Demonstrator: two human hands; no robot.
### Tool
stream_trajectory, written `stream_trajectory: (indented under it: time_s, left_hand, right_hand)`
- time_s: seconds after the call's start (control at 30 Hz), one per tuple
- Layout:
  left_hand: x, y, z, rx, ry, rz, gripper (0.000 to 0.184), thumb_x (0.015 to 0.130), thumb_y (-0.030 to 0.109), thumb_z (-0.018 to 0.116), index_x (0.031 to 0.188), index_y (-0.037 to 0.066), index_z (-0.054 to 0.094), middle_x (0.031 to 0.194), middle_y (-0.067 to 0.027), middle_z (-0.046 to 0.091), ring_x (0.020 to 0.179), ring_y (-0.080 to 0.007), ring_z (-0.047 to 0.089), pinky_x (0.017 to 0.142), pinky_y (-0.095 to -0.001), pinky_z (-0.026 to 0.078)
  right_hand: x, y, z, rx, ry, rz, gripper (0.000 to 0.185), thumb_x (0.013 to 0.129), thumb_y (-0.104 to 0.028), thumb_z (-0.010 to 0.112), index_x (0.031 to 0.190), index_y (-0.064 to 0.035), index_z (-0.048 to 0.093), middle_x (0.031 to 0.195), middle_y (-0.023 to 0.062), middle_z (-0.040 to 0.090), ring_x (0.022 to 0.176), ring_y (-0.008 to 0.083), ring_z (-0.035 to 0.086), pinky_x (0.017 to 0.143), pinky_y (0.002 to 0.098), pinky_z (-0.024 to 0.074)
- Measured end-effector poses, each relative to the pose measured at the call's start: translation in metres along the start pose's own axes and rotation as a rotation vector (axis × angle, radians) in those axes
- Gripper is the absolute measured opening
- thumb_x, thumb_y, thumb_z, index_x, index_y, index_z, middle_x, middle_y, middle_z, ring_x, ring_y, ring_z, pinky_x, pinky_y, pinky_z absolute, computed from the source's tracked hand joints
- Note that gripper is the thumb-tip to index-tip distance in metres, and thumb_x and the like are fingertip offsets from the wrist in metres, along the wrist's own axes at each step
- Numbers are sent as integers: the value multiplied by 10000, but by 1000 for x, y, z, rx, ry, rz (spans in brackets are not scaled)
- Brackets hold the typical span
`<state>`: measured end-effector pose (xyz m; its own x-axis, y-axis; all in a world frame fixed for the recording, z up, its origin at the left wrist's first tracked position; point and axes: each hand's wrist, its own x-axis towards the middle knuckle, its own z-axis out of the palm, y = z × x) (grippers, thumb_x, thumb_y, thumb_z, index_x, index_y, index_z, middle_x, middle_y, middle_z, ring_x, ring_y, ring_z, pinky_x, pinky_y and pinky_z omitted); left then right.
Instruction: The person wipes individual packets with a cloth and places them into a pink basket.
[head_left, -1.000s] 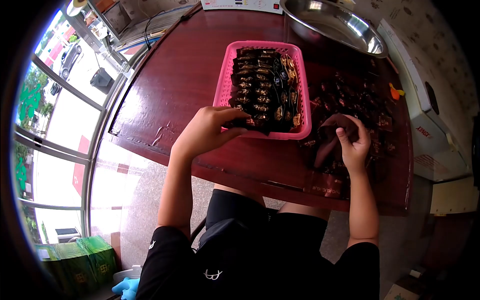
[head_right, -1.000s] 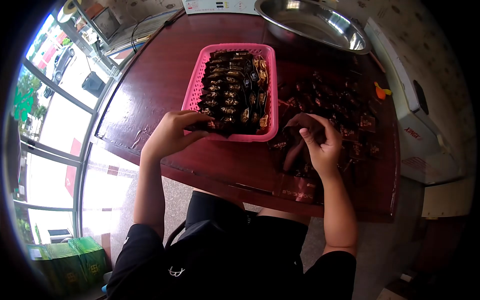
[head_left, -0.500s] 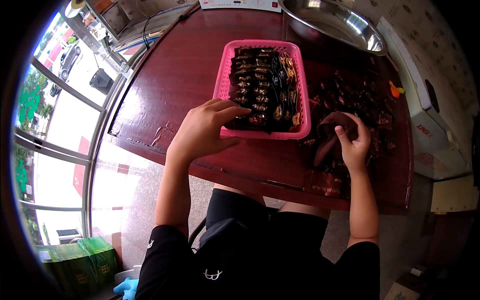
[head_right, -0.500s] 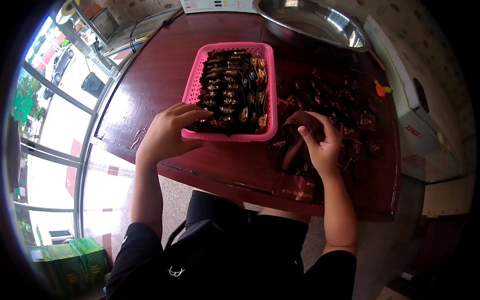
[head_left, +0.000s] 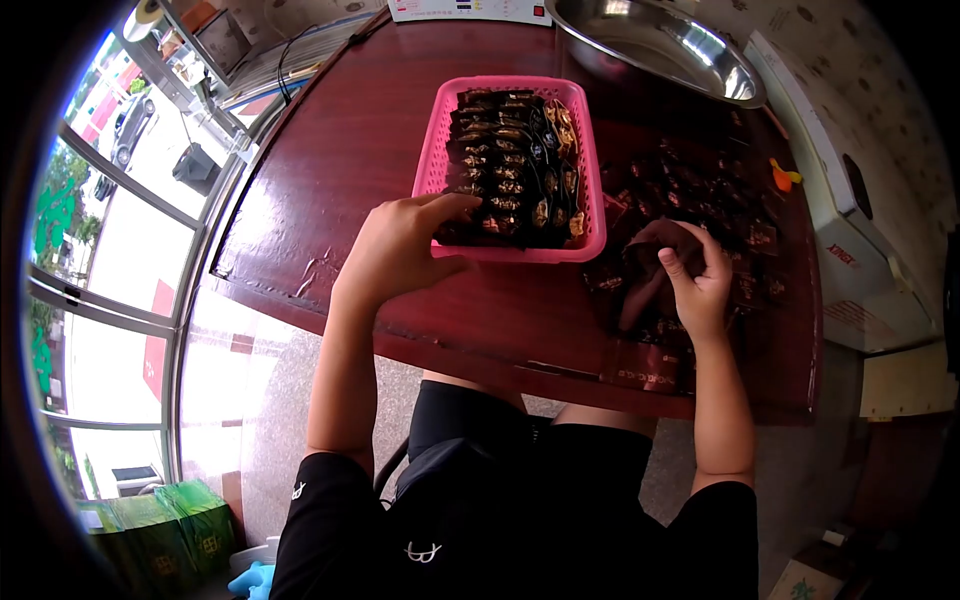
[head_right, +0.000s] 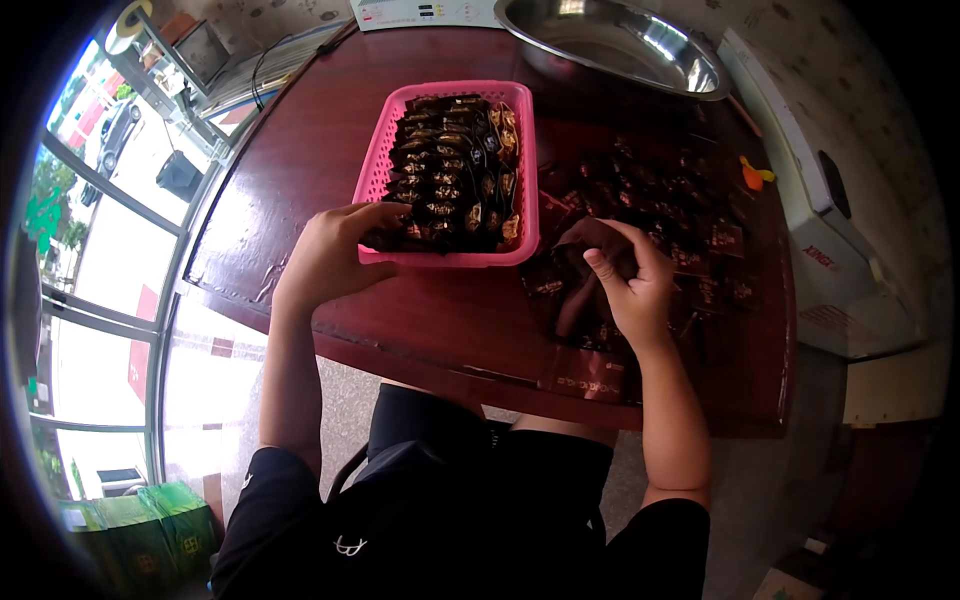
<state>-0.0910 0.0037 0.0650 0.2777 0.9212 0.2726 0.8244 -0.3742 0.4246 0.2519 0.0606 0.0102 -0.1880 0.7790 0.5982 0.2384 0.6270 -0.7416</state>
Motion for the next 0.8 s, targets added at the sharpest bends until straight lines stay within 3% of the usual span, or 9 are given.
stream_trajectory:
  time_s: [0.13,0.33,0.4,0.6,0.67,0.8]
  left_hand:
    - [3,-9,10,-29,35,-2,613,618,162,851,1194,96,651,990,-98,730,914,-271,705,796,-368,556]
    - [5,-17,15,-80,28,-2,592,613,111,842,1176,82,661,990,-94,731,900,-241,716,805,-350,566]
    - [5,-22,17,-82,3,-6,627,627,-10,805,1226,50,631,1036,-123,709,931,-242,713,860,-360,575]
    - [11,-16,14,-30,-28,-20,715,588,-11,817,1266,92,613,1265,-105,610,1141,-267,616,970,-380,524]
    - [8,3,14,250,260,166,677,593,99,836,1240,125,638,1267,-78,611,1154,-295,590,931,-402,525]
    - [11,61,26,109,359,366,553,635,171,840,1150,106,651,1166,-59,624,1066,-283,601,873,-408,536]
  right_hand:
    - [-11,10,-4,-32,19,1,339,858,-187,759,1121,-6,645,988,78,714,909,140,654,839,272,499]
    - [-22,9,-10,0,25,30,333,867,-202,750,1115,-4,647,983,87,712,918,155,660,844,276,499]
    - [-26,6,-9,-9,48,26,327,873,-199,745,1114,-1,647,985,87,711,917,154,659,844,278,500]
    - [-21,12,-18,33,210,89,279,911,-164,705,1112,19,640,998,50,689,949,117,620,884,264,476]
    - [-19,14,-22,100,277,134,266,923,-170,692,1108,15,641,1005,34,680,937,103,614,878,253,471]
    - [-14,13,-26,172,331,212,247,936,-171,676,1104,9,642,1008,15,672,932,86,604,869,240,463]
